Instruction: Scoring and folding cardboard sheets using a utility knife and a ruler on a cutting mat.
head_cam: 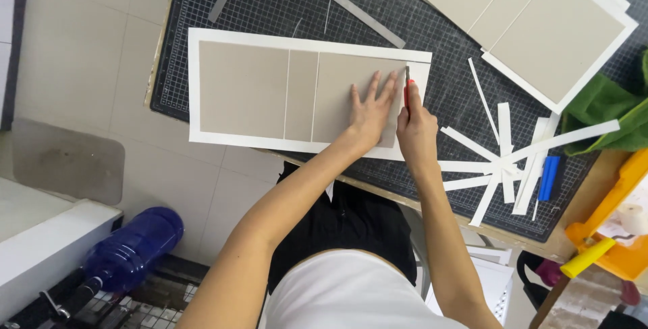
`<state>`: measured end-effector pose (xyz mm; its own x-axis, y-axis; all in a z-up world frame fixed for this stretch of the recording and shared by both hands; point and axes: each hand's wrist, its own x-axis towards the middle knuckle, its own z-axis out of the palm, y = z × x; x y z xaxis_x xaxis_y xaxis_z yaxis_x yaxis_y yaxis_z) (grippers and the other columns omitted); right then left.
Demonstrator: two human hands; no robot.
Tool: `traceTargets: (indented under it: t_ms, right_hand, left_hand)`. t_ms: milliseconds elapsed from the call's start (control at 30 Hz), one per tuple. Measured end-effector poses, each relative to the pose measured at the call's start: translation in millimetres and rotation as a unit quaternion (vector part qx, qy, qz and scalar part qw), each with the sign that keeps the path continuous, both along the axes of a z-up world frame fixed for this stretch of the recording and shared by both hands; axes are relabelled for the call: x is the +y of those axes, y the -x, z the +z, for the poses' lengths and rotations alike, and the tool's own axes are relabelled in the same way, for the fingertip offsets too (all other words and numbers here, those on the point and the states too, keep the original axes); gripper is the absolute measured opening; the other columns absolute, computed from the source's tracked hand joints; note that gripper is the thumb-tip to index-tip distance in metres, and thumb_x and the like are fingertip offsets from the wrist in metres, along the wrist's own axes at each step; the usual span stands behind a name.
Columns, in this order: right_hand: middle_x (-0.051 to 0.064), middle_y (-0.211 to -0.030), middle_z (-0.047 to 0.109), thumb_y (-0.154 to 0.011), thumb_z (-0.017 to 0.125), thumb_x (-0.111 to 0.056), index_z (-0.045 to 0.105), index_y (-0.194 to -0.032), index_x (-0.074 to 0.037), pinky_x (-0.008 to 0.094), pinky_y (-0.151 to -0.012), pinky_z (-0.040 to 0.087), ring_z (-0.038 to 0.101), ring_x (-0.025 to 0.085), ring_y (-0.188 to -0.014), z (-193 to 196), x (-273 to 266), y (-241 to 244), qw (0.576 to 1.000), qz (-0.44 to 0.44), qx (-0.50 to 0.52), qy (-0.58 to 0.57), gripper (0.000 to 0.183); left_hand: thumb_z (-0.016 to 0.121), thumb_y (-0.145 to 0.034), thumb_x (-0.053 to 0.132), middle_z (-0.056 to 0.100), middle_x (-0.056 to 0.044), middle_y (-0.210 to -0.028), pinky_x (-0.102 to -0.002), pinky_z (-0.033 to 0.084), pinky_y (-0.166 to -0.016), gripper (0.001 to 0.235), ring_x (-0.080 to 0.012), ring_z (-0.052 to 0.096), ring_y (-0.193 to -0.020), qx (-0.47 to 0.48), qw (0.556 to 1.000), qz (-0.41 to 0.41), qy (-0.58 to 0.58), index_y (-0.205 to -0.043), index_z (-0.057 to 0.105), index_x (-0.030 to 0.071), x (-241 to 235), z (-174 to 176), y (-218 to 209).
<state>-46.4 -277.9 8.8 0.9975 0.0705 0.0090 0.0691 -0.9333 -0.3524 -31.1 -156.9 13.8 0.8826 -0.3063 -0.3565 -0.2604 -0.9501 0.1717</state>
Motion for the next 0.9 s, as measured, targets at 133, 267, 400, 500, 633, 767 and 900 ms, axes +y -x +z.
traceTargets:
  t_ms: [133,267,400,500,633,767,900]
  right_hand:
    - [0.017,-0.08,0.072,-0.094,0.058,-0.012,0.05,-0.149,-0.023,0.049,-0.06,0.058,0.072,0.038,-0.072,15.2,0.2,26.1,0.999,-0.009,0.027,-0.025,0.056]
    - [0.023,-0.08,0.071,-0.094,0.057,-0.01,0.05,-0.149,-0.017,0.055,-0.062,0.055,0.07,0.044,-0.07,24.7,-7.7,63.8,0.998,0.009,0.042,-0.036,0.055]
    - [0.022,-0.08,0.071,-0.094,0.058,-0.011,0.05,-0.149,-0.019,0.054,-0.06,0.054,0.07,0.043,-0.069,32.5,-16.1,116.7,0.997,0.006,0.076,-0.019,0.057]
    - [0.02,-0.08,0.071,-0.092,0.06,-0.013,0.05,-0.149,-0.022,0.051,-0.059,0.055,0.071,0.041,-0.069,29.6,-30.9,157.0,0.995,0.0,0.101,-0.02,0.058]
    - [0.02,-0.09,0.075,-0.091,0.063,-0.022,0.052,-0.145,-0.035,0.05,-0.072,0.058,0.073,0.042,-0.077,83.5,-35.3,159.8,0.962,-0.037,0.27,-0.008,0.057]
    - [0.016,-0.08,0.077,-0.093,0.067,-0.027,0.066,-0.134,-0.031,0.035,-0.053,0.057,0.072,0.03,-0.053,139.7,-43.8,99.6,0.921,-0.144,0.358,-0.057,0.041]
    - [0.018,-0.09,0.071,-0.098,0.059,-0.019,0.052,-0.148,-0.032,0.037,-0.056,0.051,0.063,0.029,-0.06,132.8,-62.7,67.2,0.868,-0.176,0.399,-0.236,0.052]
  left_hand:
    - [0.059,-0.097,0.01,0.006,-0.001,-0.169,-0.073,0.033,-0.108,0.066,-0.0364,0.009,-0.154,-0.026,1.0,0.0,-0.008,-0.157,0.032,0.017,2.6,9.8,-3.4]
    - [0.061,-0.097,0.009,0.004,-0.001,-0.169,-0.074,0.033,-0.108,0.071,-0.0367,0.009,-0.153,-0.021,1.0,-0.006,-0.01,-0.159,0.028,0.016,8.6,20.1,-2.0]
    - [0.087,-0.067,0.028,-0.002,-0.006,-0.168,-0.077,0.032,-0.109,0.115,-0.0408,0.004,-0.153,0.019,1.0,-0.023,-0.008,-0.159,0.021,0.012,0.6,-14.2,-7.0]
    - [0.102,-0.045,0.043,-0.005,-0.008,-0.167,-0.077,0.03,-0.11,0.147,-0.041,0.002,-0.152,0.036,0.999,-0.031,-0.021,-0.16,0.017,0.011,-3.6,-22.3,-9.7]
    - [0.103,-0.041,0.044,-0.005,-0.009,-0.167,-0.078,0.029,-0.109,0.151,-0.0414,0.002,-0.152,0.034,0.999,-0.031,-0.024,-0.16,0.016,0.009,-5.5,-28.8,-10.5]
    - [0.103,-0.043,0.038,0.003,-0.01,-0.167,-0.077,0.028,-0.11,0.144,-0.041,0.006,-0.152,0.034,0.997,-0.054,0.052,-0.158,0.021,0.009,22.7,-55.0,-26.2]
    - [0.083,-0.075,0.019,0.048,-0.008,-0.142,-0.048,0.044,-0.107,0.062,-0.0303,0.047,-0.131,-0.097,0.975,0.021,0.199,-0.132,0.06,0.014,138.4,-49.9,-68.9]
